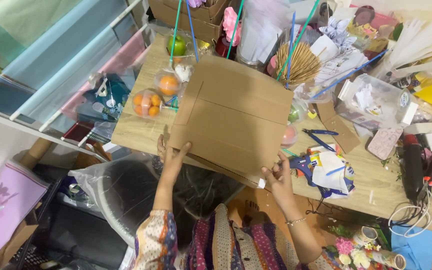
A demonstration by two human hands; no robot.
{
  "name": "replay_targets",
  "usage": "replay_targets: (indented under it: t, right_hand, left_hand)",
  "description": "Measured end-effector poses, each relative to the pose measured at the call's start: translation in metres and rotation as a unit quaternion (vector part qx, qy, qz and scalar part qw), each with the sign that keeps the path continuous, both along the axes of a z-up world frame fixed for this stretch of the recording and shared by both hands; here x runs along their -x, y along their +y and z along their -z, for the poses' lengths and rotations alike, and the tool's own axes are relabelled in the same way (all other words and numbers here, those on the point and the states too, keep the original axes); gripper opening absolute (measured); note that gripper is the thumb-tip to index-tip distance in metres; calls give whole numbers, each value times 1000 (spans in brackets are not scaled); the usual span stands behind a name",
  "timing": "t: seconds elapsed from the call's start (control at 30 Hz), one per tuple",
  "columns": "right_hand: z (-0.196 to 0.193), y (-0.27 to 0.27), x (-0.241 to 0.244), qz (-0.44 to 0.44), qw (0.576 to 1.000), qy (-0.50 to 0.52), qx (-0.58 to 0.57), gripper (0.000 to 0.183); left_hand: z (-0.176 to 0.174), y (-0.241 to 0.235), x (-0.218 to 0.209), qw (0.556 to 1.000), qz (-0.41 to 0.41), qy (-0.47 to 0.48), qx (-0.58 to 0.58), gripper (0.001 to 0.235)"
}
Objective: The person assembles a cardboard box by applying hot glue to a white foam insert and attaching it to the box base. They then fold and glue the box flaps to form the sides and top, completing the box structure.
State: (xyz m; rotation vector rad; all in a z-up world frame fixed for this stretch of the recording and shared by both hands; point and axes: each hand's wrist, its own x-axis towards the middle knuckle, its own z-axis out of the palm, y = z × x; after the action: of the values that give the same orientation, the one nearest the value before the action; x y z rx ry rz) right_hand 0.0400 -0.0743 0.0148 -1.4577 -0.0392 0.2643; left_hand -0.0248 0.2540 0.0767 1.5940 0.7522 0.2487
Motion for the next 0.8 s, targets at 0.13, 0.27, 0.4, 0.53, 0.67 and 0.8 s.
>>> replay_targets:
  t: [0.13,0.27,0.4,0.53,0.67,0.8]
  right_hand:
    - [12,1,9,5,996,-28,84,70]
    - [3,6,20,28,986,-29,159,66]
    - [-10,17,28,56,975,-45,208,60]
    - [4,16,23,34,971,-69,225,57]
    - [-6,27,12,13,970,-47,237,58]
    - [-9,26,-1,14,963,-65,261,51]
  left_hand:
    - [-6,4,-10,994,8,-36,101,96]
    - [54,25,-18,992,25,35,121,85]
    - [135,48,-13,998,2,20,63,38]
    - [139,49,3,996,-45,-16,74,27]
    - [72,28,23,991,-93,-25,94,25]
    - [75,25,34,987,-124,-16,97,29]
